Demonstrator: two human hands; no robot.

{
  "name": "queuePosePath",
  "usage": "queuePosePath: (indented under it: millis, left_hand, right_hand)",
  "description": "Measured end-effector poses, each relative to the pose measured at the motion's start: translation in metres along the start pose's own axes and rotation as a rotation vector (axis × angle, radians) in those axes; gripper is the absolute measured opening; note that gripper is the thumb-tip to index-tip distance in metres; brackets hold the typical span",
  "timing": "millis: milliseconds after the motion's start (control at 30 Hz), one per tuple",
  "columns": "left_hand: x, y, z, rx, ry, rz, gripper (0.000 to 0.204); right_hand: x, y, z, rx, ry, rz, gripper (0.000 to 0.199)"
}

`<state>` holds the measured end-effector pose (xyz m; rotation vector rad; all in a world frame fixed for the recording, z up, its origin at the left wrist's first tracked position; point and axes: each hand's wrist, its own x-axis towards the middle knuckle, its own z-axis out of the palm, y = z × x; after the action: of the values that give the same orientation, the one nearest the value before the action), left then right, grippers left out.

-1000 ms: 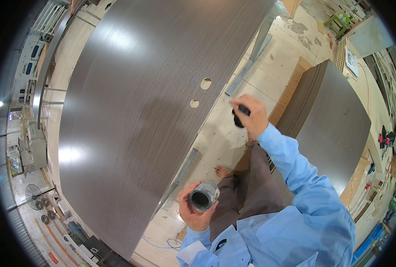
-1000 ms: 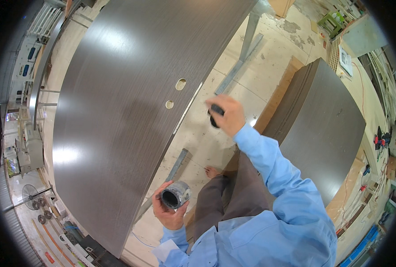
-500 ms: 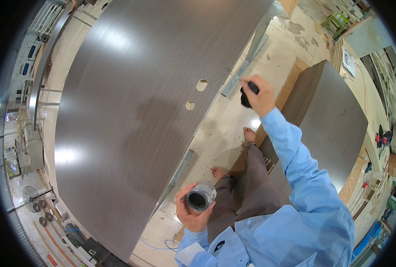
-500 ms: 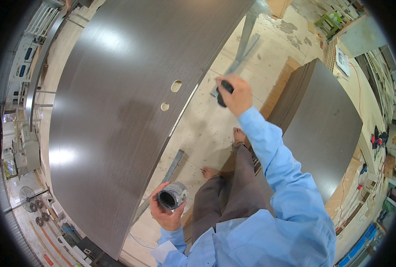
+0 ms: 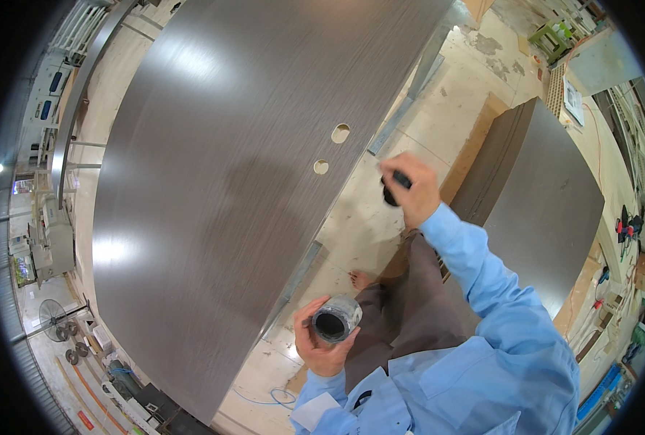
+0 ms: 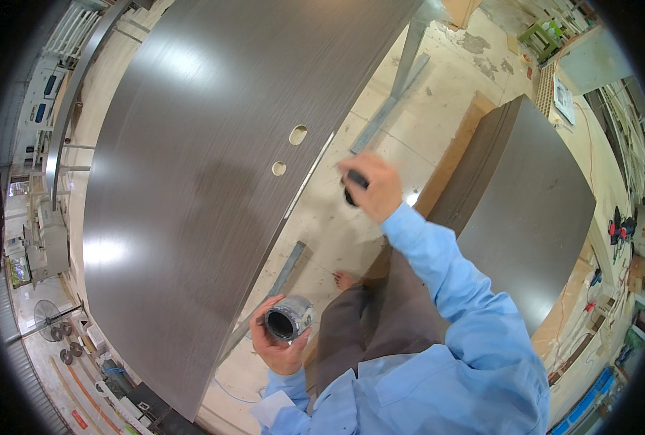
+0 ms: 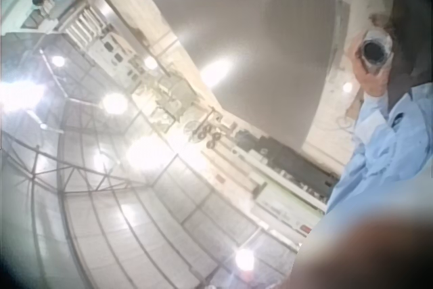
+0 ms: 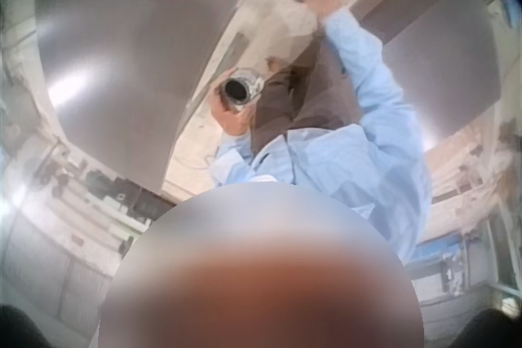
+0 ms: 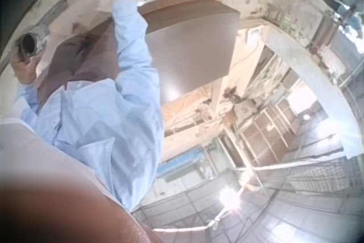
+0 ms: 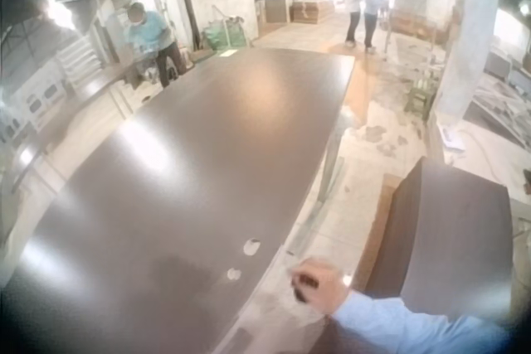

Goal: The person applies a dark finish to the edges of a large wooden tabletop using a small brush and a cloth. They repeatedly dip the brush into a small container and carefully paint along the perimeter, occasionally wiping the surface with the cloth.

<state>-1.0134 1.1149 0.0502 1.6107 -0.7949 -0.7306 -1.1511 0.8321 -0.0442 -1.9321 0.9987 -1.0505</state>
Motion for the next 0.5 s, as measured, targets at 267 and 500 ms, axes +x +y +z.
queuePosePath:
  millis: [267, 500]
  left_hand:
    - [-0.018, -0.029, -0.024, -0.028, -0.015, 0.011, 0.08]
    - [-0.037, -0.035, -0.043, -0.075, -0.017, 0.004, 0.079]
  right_hand:
    - [-0.042, -0.038, 0.026, 0.018, 0.049, 0.019, 0.029]
    - [-0.05, -0.043, 0.026, -0.035, -0.127, -0.199, 0.013]
